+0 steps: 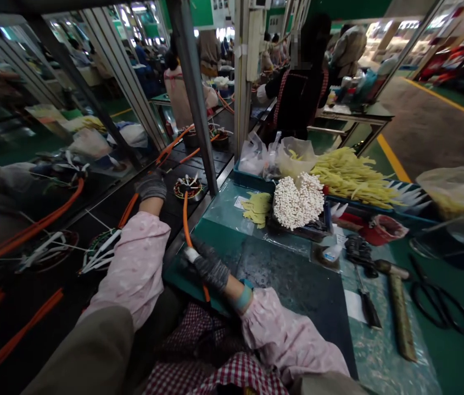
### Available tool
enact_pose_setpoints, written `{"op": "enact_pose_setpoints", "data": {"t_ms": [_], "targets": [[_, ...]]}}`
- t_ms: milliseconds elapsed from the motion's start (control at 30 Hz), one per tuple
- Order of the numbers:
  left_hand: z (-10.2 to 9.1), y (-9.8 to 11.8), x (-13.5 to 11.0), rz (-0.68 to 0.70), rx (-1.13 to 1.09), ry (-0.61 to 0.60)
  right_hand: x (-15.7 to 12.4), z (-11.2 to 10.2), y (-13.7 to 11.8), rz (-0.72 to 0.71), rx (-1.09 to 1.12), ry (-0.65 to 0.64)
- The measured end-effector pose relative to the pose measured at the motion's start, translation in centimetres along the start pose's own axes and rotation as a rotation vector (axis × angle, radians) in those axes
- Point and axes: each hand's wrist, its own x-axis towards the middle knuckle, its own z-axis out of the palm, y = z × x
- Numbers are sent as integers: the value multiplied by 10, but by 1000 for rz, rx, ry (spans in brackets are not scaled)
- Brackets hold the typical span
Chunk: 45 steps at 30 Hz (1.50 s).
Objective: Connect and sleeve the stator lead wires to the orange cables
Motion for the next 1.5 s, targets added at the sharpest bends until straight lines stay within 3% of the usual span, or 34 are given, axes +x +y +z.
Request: {"op": "enact_pose_setpoints", "data": {"t_ms": [100,167,333,433,600,767,900,967,1033,1133,1267,1333,1400,1500], "targets": [[11,-7,-11,-145,68,76,-18,-14,-8,-21,-32,-30],[28,-2,-26,-159,97,94,-26,-24,-11,-100,-29,-39],[79,17,-71,44,106,94,-29,-38,-12,-226,4,49],[95,15,-86,74,94,140,-28,-38,-11,-236,-10,69],[88,7,-75,131,128,22,-30,-34,-5,-223,-49,102],[73,12,-55,126,137,-34,-31,-36,2,-256,-72,177],[59,16,-75,81,91,-30,-49,-51,-3,-246,-133,207],[51,21,-100,157,39,-14,-71,-62,-10,-237,-175,211],[48,31,-132,324,-22,-2,-100,-77,-21,-269,-305,281],[57,54,-184,510,-30,-88,-148,-104,-39,-442,-716,495],[89,87,-242,625,163,-212,-193,-140,-51,-582,-1314,487],[105,97,-262,628,201,-212,-201,-159,-48,-526,-1572,473],[114,99,-278,641,214,-193,-201,-177,-43,-361,-1751,461],[110,84,-290,776,197,-139,-187,-188,-37,-150,-1866,389]]}}
